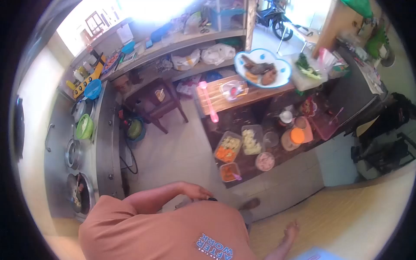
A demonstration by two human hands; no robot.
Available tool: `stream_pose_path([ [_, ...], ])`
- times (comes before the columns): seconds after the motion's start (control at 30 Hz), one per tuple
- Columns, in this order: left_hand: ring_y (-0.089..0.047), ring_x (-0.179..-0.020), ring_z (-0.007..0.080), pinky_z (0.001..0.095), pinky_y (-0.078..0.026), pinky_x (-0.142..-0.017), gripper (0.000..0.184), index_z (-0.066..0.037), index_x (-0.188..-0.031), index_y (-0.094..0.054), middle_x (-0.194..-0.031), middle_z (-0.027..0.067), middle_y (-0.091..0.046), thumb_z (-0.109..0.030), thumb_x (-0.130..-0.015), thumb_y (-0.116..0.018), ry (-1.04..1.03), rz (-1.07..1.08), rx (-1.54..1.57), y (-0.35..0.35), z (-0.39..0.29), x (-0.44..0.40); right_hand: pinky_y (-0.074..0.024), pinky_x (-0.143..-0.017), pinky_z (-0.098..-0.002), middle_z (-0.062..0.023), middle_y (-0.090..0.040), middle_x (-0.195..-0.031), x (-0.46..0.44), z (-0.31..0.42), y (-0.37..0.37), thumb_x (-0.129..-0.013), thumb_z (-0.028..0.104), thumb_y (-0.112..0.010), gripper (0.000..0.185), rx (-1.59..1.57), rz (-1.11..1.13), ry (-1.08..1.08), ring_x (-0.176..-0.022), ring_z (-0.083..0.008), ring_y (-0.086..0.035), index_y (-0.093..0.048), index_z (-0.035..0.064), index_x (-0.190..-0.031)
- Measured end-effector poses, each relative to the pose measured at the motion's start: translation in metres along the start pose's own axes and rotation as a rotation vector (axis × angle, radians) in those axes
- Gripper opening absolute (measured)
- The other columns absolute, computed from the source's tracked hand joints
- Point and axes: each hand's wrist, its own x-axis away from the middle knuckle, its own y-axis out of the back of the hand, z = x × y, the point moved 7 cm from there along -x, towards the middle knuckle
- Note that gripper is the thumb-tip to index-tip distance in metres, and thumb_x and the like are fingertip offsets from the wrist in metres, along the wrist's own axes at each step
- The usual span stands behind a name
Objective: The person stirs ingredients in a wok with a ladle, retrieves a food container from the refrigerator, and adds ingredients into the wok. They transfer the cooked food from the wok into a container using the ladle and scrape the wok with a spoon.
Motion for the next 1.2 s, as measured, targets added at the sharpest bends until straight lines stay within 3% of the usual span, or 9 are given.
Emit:
stream_pose_path([
  [0.1, -0.059, -0.11, 0.0332, 0.0461, -0.047, -0.091, 0.045, -0.008, -0.133, -0.052, -0.121, 0.0176, -0.062, -0.035, -0.098, -0.044, -0.24, -0.134, -0.516, -0.014, -0.05, -0.062, -0.0488, -0.072, -0.0357, -0.0099, -0.058, -0.122, -0.101, 0.054, 0.053, -0.092, 0.027, -0.059, 0.054, -0.031, -0.123, 0.12, -0.105, -0.0219, -0.058, -0.042, 0.0114, -0.142],
  [0.13, -0.059, -0.109, 0.0348, 0.0449, -0.046, -0.093, 0.042, -0.006, -0.128, -0.055, -0.12, 0.0193, -0.062, -0.034, -0.098, -0.044, -0.169, -0.082, -0.529, -0.021, -0.081, -0.075, -0.0452, -0.087, -0.0424, -0.0118, -0.05, -0.138, -0.115, 0.097, 0.059, -0.092, 0.031, -0.06, 0.058, -0.006, -0.075, 0.138, -0.122, -0.027, -0.05, -0.04, 0.0111, -0.143],
  [0.3, -0.059, -0.11, 0.0371, 0.0429, -0.046, -0.094, 0.039, -0.005, -0.123, -0.059, -0.12, 0.0206, -0.062, -0.032, -0.098, -0.048, -0.215, -0.095, -0.594, -0.059, -0.231, -0.119, -0.0427, -0.094, -0.0355, -0.0175, -0.052, -0.132, -0.208, 0.3, 0.108, -0.088, 0.031, -0.07, 0.063, 0.008, -0.201, 0.5, -0.117, -0.0238, -0.052, -0.043, 0.0064, -0.14],
  [0.4, -0.06, -0.111, 0.0344, 0.0388, -0.047, -0.095, 0.044, -0.004, -0.127, -0.057, -0.119, 0.0193, -0.063, -0.036, -0.098, -0.049, -0.278, -0.184, -0.55, -0.056, -0.32, -0.123, -0.0389, -0.105, -0.0392, -0.0226, -0.049, -0.137, -0.229, 0.422, 0.112, -0.084, 0.029, -0.073, 0.069, 0.104, -0.222, 0.534, -0.13, -0.0308, -0.046, -0.043, 0.0033, -0.14],
  [0.63, -0.063, -0.108, 0.0251, 0.0344, -0.047, -0.093, 0.051, 0.001, -0.128, -0.056, -0.115, 0.0216, -0.065, -0.039, -0.096, -0.054, -0.213, -0.218, -0.266, -0.032, -0.411, -0.196, -0.0442, -0.099, -0.04, -0.0232, -0.055, -0.13, -0.373, 0.623, 0.072, -0.075, 0.025, -0.077, 0.077, 0.089, -0.346, 0.832, -0.12, -0.0368, -0.054, -0.04, 0.0038, -0.139],
  [0.7, -0.062, -0.111, 0.025, 0.0345, -0.047, -0.095, 0.053, 0.002, -0.128, -0.055, -0.118, 0.0215, -0.064, -0.04, -0.096, -0.055, -0.239, -0.231, -0.093, -0.019, -0.434, -0.234, -0.0454, -0.098, -0.041, -0.0232, -0.058, -0.125, -0.411, 0.641, 0.057, -0.074, 0.023, -0.075, 0.075, 0.061, -0.373, 0.819, -0.116, -0.038, -0.056, -0.041, 0.0048, -0.138],
  [0.97, -0.06, -0.114, 0.0242, 0.0354, -0.048, -0.092, 0.061, 0.002, -0.134, -0.049, -0.12, 0.0204, -0.064, -0.042, -0.093, -0.059, -0.33, -0.126, -0.421, 0.025, -0.628, -0.362, -0.0507, -0.081, -0.0453, -0.0195, -0.068, -0.095, -0.465, 0.651, 0.082, -0.071, 0.017, -0.073, 0.047, 0.141, -0.323, 0.857, -0.092, -0.0396, -0.065, -0.056, 0.0026, -0.113],
  [1.1, -0.06, -0.114, 0.0231, 0.0357, -0.05, -0.089, 0.062, 0.002, -0.137, -0.046, -0.12, 0.0175, -0.063, -0.042, -0.094, -0.058, -0.369, -0.115, -0.493, 0.029, -0.716, -0.406, -0.0505, -0.074, -0.0373, -0.0126, -0.068, -0.089, -0.508, 0.597, 0.157, -0.073, 0.007, -0.069, 0.034, -0.077, -0.388, 0.951, -0.081, -0.0262, -0.065, -0.059, -0.0001, -0.105],
  [1.2, -0.062, -0.109, 0.0215, 0.0331, -0.047, -0.094, 0.052, -0.004, -0.141, -0.043, -0.126, 0.0135, -0.061, -0.03, -0.098, -0.056, -0.304, -0.066, -0.066, 0.038, -0.726, -0.484, -0.0502, -0.076, -0.0341, -0.0086, -0.067, -0.088, -0.536, 0.56, 0.239, -0.081, 0.006, -0.065, 0.023, -0.349, -0.398, 0.775, -0.081, -0.0188, -0.063, -0.06, -0.0034, -0.101],
])
